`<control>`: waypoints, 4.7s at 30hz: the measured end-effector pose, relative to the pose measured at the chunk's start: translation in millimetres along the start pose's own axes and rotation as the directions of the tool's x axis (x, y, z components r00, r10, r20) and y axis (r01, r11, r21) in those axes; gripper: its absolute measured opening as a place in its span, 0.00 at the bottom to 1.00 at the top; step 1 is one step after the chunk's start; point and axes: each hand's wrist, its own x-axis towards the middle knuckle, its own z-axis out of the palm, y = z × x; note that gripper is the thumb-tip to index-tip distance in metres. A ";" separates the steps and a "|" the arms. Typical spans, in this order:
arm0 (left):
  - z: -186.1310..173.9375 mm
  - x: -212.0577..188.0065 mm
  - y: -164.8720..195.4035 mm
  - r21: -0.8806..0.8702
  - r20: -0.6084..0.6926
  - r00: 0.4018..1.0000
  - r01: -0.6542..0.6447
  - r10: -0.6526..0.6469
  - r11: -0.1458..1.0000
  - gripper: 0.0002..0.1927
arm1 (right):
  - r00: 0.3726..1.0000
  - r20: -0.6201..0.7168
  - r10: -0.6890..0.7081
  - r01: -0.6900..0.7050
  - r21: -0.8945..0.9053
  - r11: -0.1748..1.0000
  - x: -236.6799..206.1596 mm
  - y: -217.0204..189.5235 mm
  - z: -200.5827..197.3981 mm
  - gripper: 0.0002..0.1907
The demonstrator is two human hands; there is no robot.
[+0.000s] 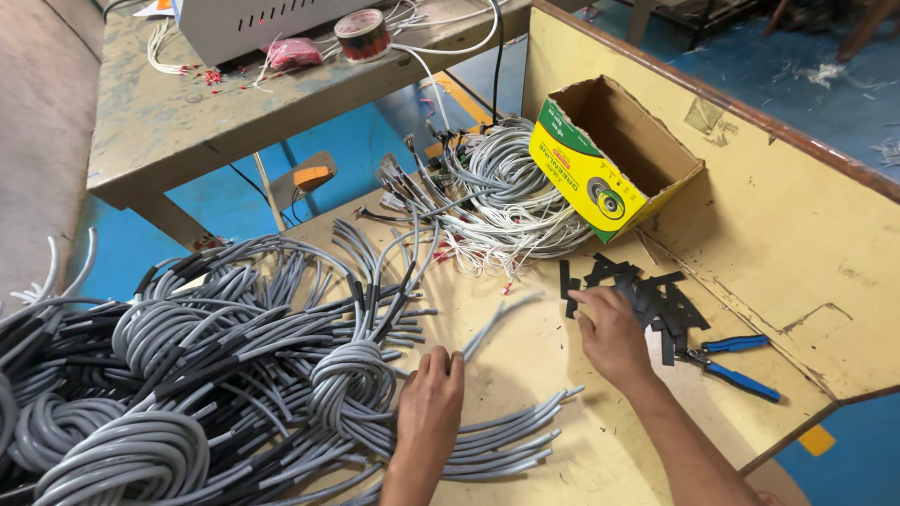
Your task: The person picks up lengths of black heat-shrink tubing from the workbench and slides each one by hand onto the end of a gray cable, working through the cables one at a time. The sleeved cables are laid back onto the growing bundle on the bench.
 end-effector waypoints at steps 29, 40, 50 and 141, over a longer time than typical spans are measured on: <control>42.5 -4.2 23.2 -0.666 0.123 0.975 -0.058 0.186 0.743 0.12 | 0.973 0.078 0.216 -0.202 -0.154 0.967 -4.0 -0.7 -4.8 0.08; 79.9 -0.5 13.0 -0.637 0.071 0.942 -0.209 0.327 0.742 0.14 | 0.961 0.056 0.271 -0.277 0.227 0.934 -8.0 -2.4 6.7 0.05; 81.0 -0.1 14.1 -0.753 0.238 0.969 0.138 0.070 0.643 0.11 | 0.933 -0.090 0.348 -0.303 0.325 0.896 -2.4 21.4 13.3 0.05; 2.1 -0.7 52.6 -0.872 -0.146 0.942 0.022 -0.303 0.489 0.13 | 0.828 0.365 -0.426 0.300 0.354 0.886 -35.3 -61.9 4.9 0.13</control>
